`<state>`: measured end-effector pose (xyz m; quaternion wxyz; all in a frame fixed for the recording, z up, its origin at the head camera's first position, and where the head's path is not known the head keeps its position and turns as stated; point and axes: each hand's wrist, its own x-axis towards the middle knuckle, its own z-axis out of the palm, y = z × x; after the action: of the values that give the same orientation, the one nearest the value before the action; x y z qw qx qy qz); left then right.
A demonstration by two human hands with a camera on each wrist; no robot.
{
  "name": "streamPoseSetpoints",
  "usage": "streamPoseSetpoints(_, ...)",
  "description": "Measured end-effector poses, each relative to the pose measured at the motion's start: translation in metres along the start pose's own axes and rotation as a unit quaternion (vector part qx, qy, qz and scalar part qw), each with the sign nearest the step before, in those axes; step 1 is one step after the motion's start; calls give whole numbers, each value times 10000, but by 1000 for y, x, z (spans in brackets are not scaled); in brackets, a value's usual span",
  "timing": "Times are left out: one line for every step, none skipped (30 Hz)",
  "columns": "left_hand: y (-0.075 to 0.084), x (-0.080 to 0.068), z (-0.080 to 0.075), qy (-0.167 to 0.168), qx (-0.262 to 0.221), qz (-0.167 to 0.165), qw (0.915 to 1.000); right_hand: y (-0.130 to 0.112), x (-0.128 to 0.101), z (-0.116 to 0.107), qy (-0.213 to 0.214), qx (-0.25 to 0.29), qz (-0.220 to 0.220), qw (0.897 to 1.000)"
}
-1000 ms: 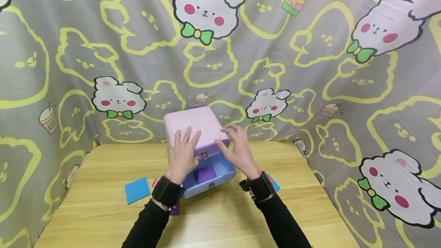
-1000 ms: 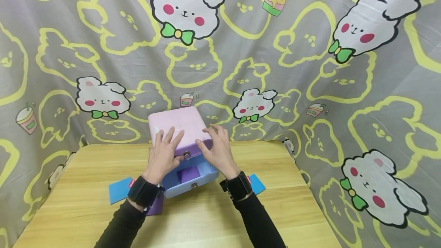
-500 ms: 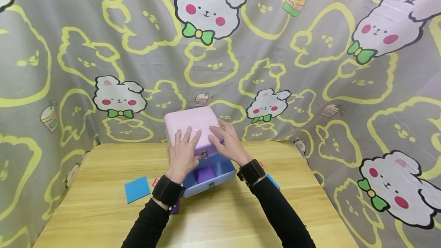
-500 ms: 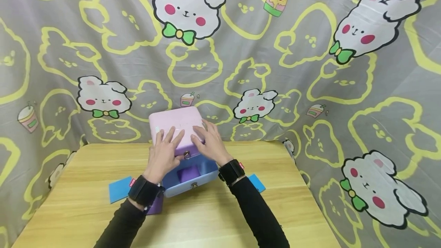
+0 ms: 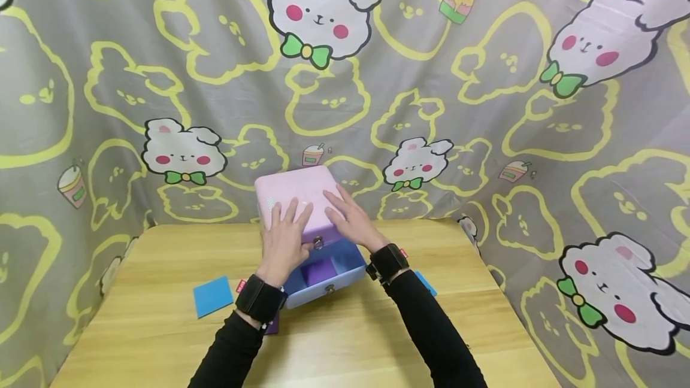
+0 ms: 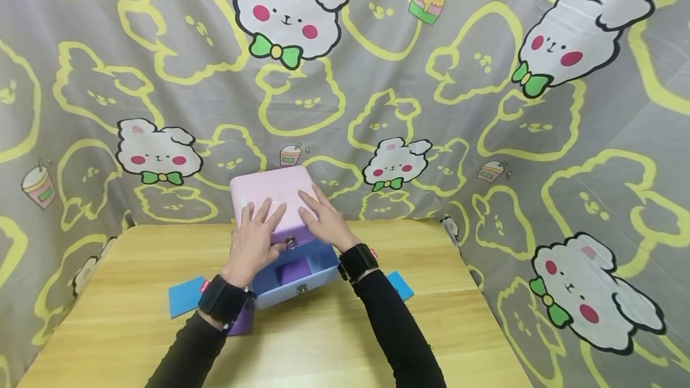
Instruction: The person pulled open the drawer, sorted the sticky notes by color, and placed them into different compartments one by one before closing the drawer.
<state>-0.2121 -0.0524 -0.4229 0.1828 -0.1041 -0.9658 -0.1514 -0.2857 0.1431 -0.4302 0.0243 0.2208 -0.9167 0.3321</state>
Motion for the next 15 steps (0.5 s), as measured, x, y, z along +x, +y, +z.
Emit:
streamPoseSetpoints(0, 1, -1, 14, -10, 15, 10000, 0, 1, -1, -16, -5, 15, 10000)
streamPoseSetpoints(0, 1, -1, 15, -15, 26, 10000, 0, 1, -1, -33, -9, 18, 10000)
streamPoseSetpoints(-1, 1, -2, 4, -30, 30, 10000, 0, 1, -2, -75, -3, 41, 10000)
streamPoseSetpoints(-1, 1, -2, -17, -43, 29, 10000, -1, 1, -2, -110, 19, 54, 9999)
streamPoseSetpoints(-2, 1, -2, -31, -58, 32, 10000, -1, 1, -2, -149, 37, 70, 9999)
streamPoseSetpoints(-3, 1, -2, -39, -67, 37, 10000, -2, 1, -3, -184, 51, 72, 9998)
streamPoseSetpoints(-4, 0, -2, -26, -86, 55, 9999, -2, 1, -3, -222, 67, 79, 9997)
streamPoseSetpoints(-5, 0, -2, -1, -113, 77, 9999, -3, 1, -3, -241, 78, 79, 9996)
streamPoseSetpoints(-6, -1, -2, 42, -150, 118, 9998, -3, 1, -3, -253, 87, 90, 9996)
streamPoseSetpoints(-8, -2, -2, 115, -219, 177, 9995, -3, 1, -4, -253, 100, 97, 9996)
streamPoseSetpoints(-10, -3, -1, 227, -310, 260, 9989, -3, 1, -4, -253, 106, 105, 9996)
streamPoseSetpoints(-12, -5, -1, 345, -410, 339, 9980, -4, 1, -5, -253, 115, 108, 9996)
streamPoseSetpoints(-14, -6, -1, 469, -530, 419, 9966, -4, 1, -5, -260, 127, 114, 9995)
streamPoseSetpoints(-17, -8, 0, 585, -670, 491, 9948, -3, 0, -5, -264, 141, 117, 9995)
streamPoseSetpoints(-20, -11, 0, 688, -832, 569, 9925, -3, 0, -6, -277, 140, 129, 9994)
